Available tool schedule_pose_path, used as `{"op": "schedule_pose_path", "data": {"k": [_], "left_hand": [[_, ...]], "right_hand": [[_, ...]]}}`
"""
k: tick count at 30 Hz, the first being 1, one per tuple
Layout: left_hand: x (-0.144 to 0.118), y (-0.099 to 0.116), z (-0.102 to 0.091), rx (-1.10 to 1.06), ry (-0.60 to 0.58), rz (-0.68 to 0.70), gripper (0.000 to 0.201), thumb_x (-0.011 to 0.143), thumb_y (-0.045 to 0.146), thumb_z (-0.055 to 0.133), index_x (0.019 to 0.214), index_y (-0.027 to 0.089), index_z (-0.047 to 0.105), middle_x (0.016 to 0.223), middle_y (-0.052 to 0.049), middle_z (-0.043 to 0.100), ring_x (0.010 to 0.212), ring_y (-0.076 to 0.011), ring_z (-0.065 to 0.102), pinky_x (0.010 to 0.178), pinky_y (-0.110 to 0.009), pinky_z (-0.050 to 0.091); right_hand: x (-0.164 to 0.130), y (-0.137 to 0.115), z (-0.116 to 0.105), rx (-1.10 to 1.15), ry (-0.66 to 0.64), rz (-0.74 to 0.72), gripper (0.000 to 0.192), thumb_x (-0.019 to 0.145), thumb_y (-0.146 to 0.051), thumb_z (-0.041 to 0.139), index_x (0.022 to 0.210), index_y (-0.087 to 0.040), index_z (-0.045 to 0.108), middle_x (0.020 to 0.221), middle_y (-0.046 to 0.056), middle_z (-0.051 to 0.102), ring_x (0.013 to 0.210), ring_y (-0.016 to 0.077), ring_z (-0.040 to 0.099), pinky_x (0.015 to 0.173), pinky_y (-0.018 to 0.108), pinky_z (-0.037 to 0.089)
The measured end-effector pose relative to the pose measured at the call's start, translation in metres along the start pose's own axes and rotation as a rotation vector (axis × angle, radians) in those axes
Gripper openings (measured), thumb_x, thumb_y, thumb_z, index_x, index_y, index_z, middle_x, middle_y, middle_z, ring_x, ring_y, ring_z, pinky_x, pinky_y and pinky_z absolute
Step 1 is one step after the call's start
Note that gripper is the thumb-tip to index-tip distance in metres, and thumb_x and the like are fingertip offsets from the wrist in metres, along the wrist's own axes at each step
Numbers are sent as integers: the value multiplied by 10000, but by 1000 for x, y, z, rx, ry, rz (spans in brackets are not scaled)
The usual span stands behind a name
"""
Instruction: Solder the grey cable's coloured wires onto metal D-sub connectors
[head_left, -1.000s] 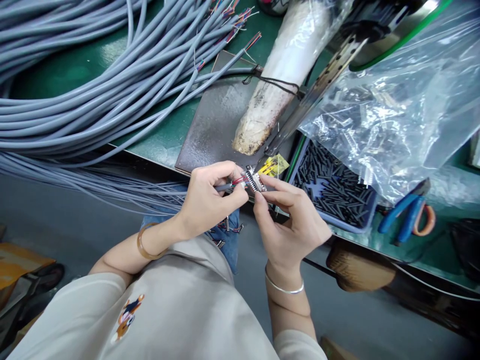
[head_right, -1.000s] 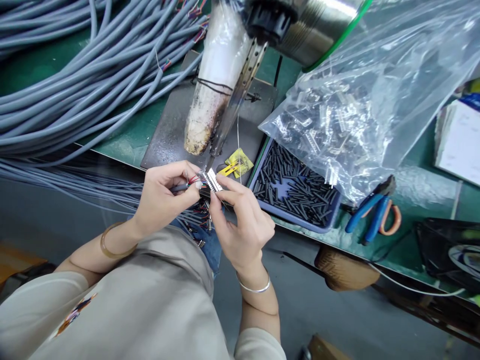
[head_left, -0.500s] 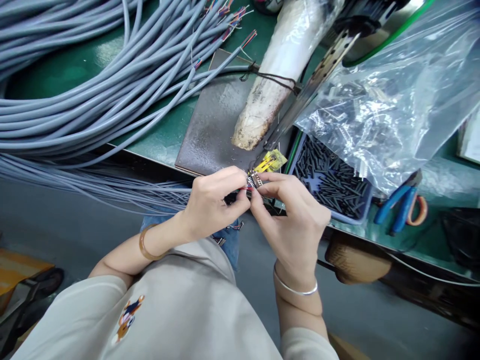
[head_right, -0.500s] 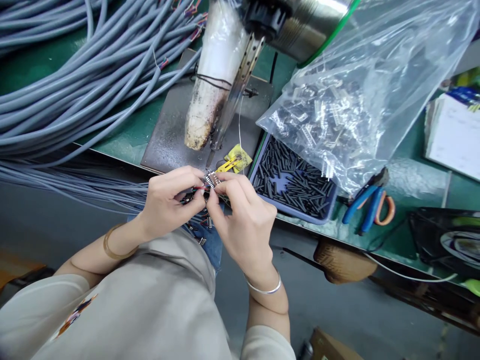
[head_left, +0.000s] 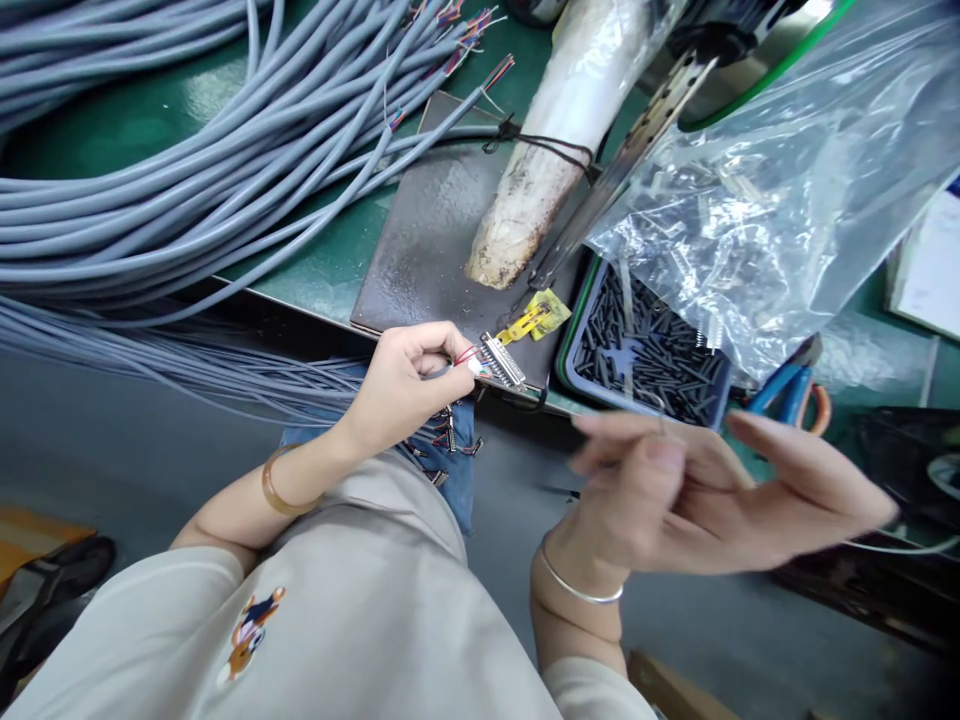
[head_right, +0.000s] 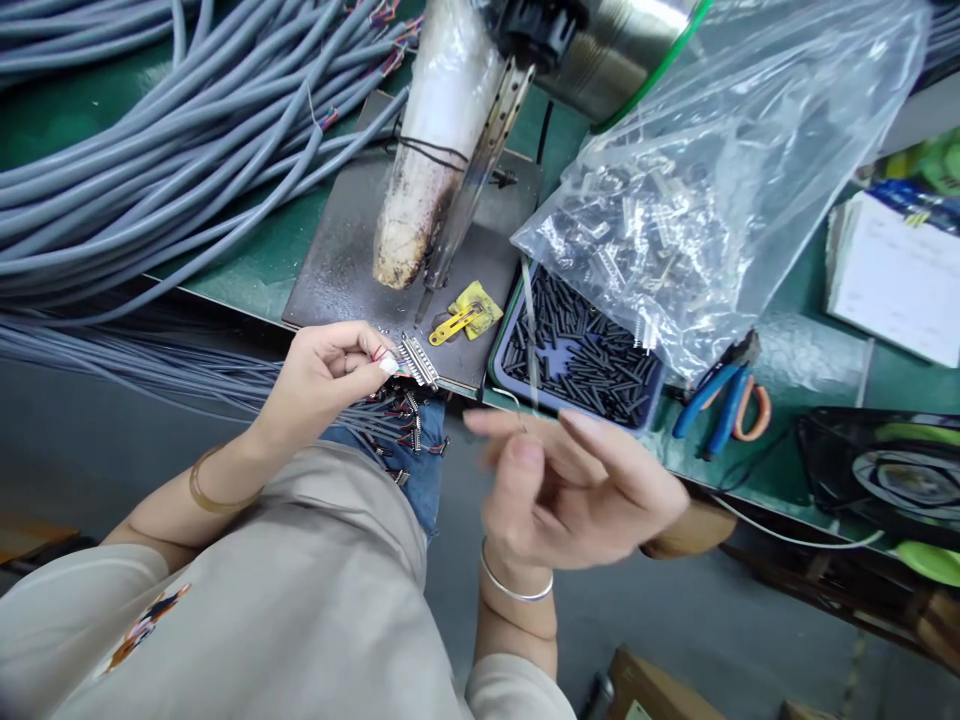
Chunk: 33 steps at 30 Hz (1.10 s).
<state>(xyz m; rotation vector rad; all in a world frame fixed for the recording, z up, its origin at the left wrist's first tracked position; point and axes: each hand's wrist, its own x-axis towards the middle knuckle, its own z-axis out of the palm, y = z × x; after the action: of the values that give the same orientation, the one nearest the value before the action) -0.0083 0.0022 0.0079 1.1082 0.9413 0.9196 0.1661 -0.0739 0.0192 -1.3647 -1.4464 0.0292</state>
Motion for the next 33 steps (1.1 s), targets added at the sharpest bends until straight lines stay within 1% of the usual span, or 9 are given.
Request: {"op": "schedule_pose_path", "data": {"k": [1,3,4,7,9,14,20,24,33], "left_hand": [[1,0,0,-11,5,-4,81,714,158,667,659,151,608,664,-4,597,563,-65,468,493,-191,336],[3,0,1,-15,9,4,94,713,161,667,648,161,599,635,0,573,595,-87,519,499,-192,356],[4,1,2,-13,9,10,99,717,163,665,647,164,595,628,-1,569,615,-97,543,504,-193,368],[7,1,5,11,23,45,104,726,163,656,651,168,583,653,-7,591,617,-97,549,503,-196,379],[9,2,7,50,50,83,110,727,153,650,649,168,574,648,-2,582,592,-86,517,499,-200,371],[12,5,10,133,100,145,120,749,137,636,655,174,572,559,25,475,593,-99,511,514,-211,380],[12,11,13,164,118,207,133,767,132,619,656,171,557,700,-19,634,631,-96,547,539,-212,417],[12,12,12,177,109,189,123,763,147,620,659,174,562,683,-16,620,637,-100,551,528,-207,403],[12,6,8,159,68,117,124,732,130,624,638,161,548,689,-3,625,538,-54,413,476,-203,295]], "right_hand": [[-3,3,4,-20,56,-38,451,965,-160,615,1372,-344,553,866,-46,770,618,152,740,536,281,582],[-7,7,15,-123,85,-87,335,908,-111,689,1196,-279,662,901,-28,801,762,184,793,693,310,651],[-8,9,20,-156,44,-105,276,890,-104,712,1116,-260,682,931,-19,811,818,191,801,748,316,661],[-8,12,32,-133,-81,-125,174,884,-122,721,998,-240,662,1022,12,817,891,186,801,722,279,655],[-7,13,38,-94,-100,-108,137,901,-140,699,961,-243,632,1059,24,813,925,180,797,669,256,640],[-2,14,44,-53,-95,-55,112,911,-152,678,915,-241,610,1072,48,811,925,206,800,660,294,653],[5,9,43,-28,-59,-68,131,872,-123,714,906,-230,648,1065,42,811,908,213,802,705,315,670],[5,7,42,-50,-68,-65,124,875,-136,706,885,-245,649,1067,35,811,898,225,803,713,344,669],[-4,15,44,-150,-42,-190,172,856,-134,752,943,-248,659,1035,11,824,834,180,802,677,271,627]]}}
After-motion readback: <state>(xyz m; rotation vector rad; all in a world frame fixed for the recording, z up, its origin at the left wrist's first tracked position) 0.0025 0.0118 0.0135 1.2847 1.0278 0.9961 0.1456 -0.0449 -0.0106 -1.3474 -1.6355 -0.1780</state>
